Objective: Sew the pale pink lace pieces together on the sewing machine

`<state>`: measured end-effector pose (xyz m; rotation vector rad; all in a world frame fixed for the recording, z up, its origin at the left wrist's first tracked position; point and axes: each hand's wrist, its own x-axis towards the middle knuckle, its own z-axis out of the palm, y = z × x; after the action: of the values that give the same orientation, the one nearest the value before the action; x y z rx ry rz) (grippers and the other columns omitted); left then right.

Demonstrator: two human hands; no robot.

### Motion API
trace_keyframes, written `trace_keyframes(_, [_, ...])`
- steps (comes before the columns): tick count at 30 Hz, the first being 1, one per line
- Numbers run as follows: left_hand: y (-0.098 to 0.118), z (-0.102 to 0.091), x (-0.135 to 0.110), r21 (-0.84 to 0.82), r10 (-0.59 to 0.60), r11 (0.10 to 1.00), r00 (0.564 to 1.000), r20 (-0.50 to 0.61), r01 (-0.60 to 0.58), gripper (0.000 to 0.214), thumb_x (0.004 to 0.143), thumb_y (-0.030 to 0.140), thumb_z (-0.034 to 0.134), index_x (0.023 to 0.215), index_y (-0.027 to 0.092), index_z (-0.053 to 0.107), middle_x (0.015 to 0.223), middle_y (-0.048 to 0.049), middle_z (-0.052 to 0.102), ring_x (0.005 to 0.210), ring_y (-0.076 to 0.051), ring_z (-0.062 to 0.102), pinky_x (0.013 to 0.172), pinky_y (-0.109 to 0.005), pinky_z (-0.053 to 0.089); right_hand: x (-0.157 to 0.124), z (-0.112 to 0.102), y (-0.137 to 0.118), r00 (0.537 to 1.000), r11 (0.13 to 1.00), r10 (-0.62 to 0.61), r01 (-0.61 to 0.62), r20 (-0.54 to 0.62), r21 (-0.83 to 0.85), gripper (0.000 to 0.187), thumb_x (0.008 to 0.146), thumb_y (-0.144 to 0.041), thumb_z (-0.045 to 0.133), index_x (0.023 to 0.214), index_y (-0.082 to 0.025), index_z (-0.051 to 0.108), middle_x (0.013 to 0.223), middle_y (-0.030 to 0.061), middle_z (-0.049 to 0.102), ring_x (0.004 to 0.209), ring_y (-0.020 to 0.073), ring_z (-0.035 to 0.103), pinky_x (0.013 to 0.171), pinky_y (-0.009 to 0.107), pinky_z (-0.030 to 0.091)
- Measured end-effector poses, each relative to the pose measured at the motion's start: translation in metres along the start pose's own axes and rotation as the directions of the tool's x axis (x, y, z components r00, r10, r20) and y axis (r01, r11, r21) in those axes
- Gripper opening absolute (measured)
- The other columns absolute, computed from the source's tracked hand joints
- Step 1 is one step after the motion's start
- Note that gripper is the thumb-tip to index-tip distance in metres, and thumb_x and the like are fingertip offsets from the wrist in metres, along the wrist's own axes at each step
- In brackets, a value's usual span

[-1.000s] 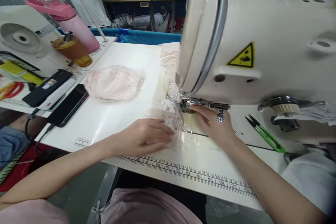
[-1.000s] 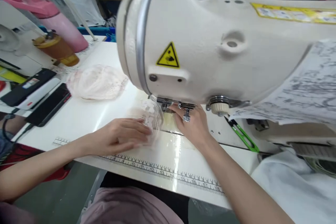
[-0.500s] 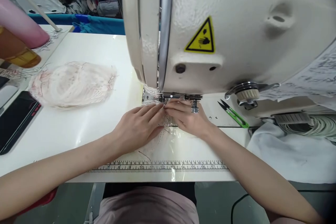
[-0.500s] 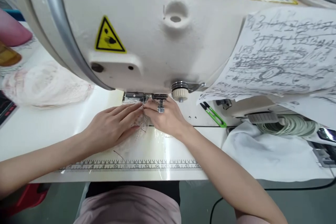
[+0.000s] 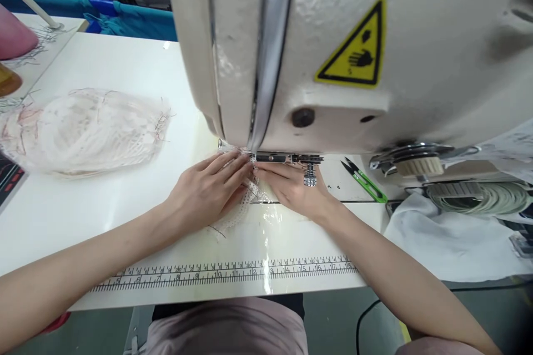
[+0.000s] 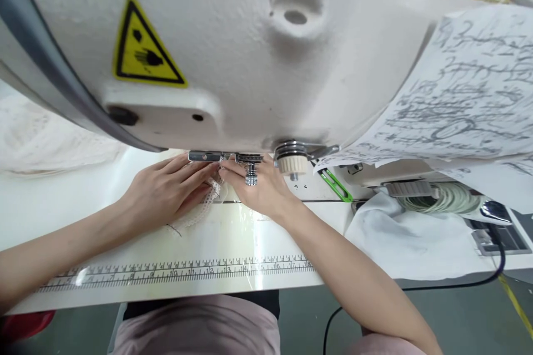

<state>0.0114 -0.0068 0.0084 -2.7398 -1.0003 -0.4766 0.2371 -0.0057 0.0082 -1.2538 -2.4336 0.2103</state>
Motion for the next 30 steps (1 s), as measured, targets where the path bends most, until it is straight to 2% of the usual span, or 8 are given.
trace_keyframes(2, [-0.001, 0.001, 0.001, -0.005, -0.007, 1.0, 1.0, 0.002, 0.007, 0.037, 0.099, 0.032, 0.048, 0.127, 0.012, 0.062, 0.128, -0.0091, 0.065, 0.124, -0.027, 0.059, 0.104, -0.041, 0.05, 0.002, 0.002, 0.0, 1.0, 1.0, 0.02, -0.02, -0.013, 0.023, 0.029, 0.094, -0.022, 0.052, 0.114, -0.033, 0.07, 0.117, -0.0023, 0.07, 0.104, 0.018, 0.066, 0.091, 0.036, 0.055])
trace_keyframes(6, [-0.002, 0.003, 0.001, -0.017, -0.016, 1.0, 1.0, -0.014, 0.016, 0.037, 0.098, 0.033, 0.049, 0.126, 0.013, 0.063, 0.126, -0.0087, 0.067, 0.124, -0.027, 0.058, 0.105, -0.04, 0.049, 0.003, 0.006, 0.003, 0.999, 1.0, -0.02, 0.021, -0.038, 0.021, 0.026, 0.095, -0.023, 0.051, 0.11, -0.031, 0.072, 0.116, -0.0008, 0.071, 0.104, 0.0179, 0.065, 0.09, 0.035, 0.054])
trace_keyframes(13, [-0.001, 0.002, 0.001, -0.021, -0.023, 1.0, 1.0, -0.007, 0.022, 0.037, 0.098, 0.033, 0.05, 0.126, 0.013, 0.063, 0.127, -0.0096, 0.066, 0.124, -0.027, 0.059, 0.105, -0.042, 0.05, -0.003, 0.008, 0.004, 0.973, 0.956, -0.205, 0.176, -0.103, -0.233, 0.033, 0.093, -0.013, 0.049, 0.115, -0.029, 0.068, 0.126, -0.0036, 0.067, 0.092, 0.0165, 0.068, 0.08, 0.035, 0.051])
trace_keyframes(19, [-0.001, 0.003, 0.001, -0.069, -0.046, 0.997, 0.999, -0.002, 0.046, 0.038, 0.097, 0.033, 0.05, 0.129, 0.015, 0.061, 0.129, -0.0092, 0.065, 0.125, -0.028, 0.058, 0.104, -0.044, 0.051, -0.003, 0.005, 0.004, 0.98, 0.956, -0.189, 0.17, -0.06, -0.239, 0.032, 0.093, -0.016, 0.051, 0.116, -0.029, 0.068, 0.128, -0.0039, 0.065, 0.101, 0.0188, 0.068, 0.067, 0.033, 0.051])
trace_keyframes(24, [0.0, 0.003, 0.001, -0.024, -0.043, 0.999, 0.999, 0.001, 0.043, 0.039, 0.098, 0.033, 0.049, 0.129, 0.014, 0.061, 0.132, -0.0093, 0.063, 0.125, -0.027, 0.058, 0.103, -0.042, 0.052, 0.0, 0.006, 0.006, 0.977, 0.953, -0.201, 0.179, -0.067, -0.246, 0.029, 0.095, -0.019, 0.048, 0.115, -0.027, 0.068, 0.124, -0.0042, 0.068, 0.099, 0.0184, 0.069, 0.069, 0.034, 0.052])
trace_keyframes(28, [0.003, -0.004, 0.003, -0.046, -0.056, 0.997, 0.998, 0.019, 0.057, 0.037, 0.098, 0.03, 0.048, 0.131, 0.017, 0.06, 0.133, -0.009, 0.063, 0.124, -0.027, 0.059, 0.105, -0.045, 0.05, 0.001, 0.008, 0.008, 0.958, 0.932, -0.271, 0.236, -0.098, -0.274, 0.03, 0.094, -0.012, 0.046, 0.111, -0.023, 0.068, 0.123, -0.0048, 0.068, 0.092, 0.0158, 0.069, 0.069, 0.034, 0.05])
trace_keyframes(30, [0.002, -0.013, 0.001, -0.043, -0.022, 0.999, 1.0, 0.01, 0.023, 0.035, 0.098, 0.027, 0.049, 0.131, 0.021, 0.06, 0.131, -0.0075, 0.064, 0.12, -0.026, 0.061, 0.101, -0.044, 0.051, 0.001, 0.008, 0.008, 0.95, 0.93, -0.287, 0.246, -0.121, -0.274, 0.03, 0.092, -0.008, 0.047, 0.109, -0.022, 0.068, 0.119, -0.0041, 0.07, 0.091, 0.0149, 0.068, 0.065, 0.032, 0.048])
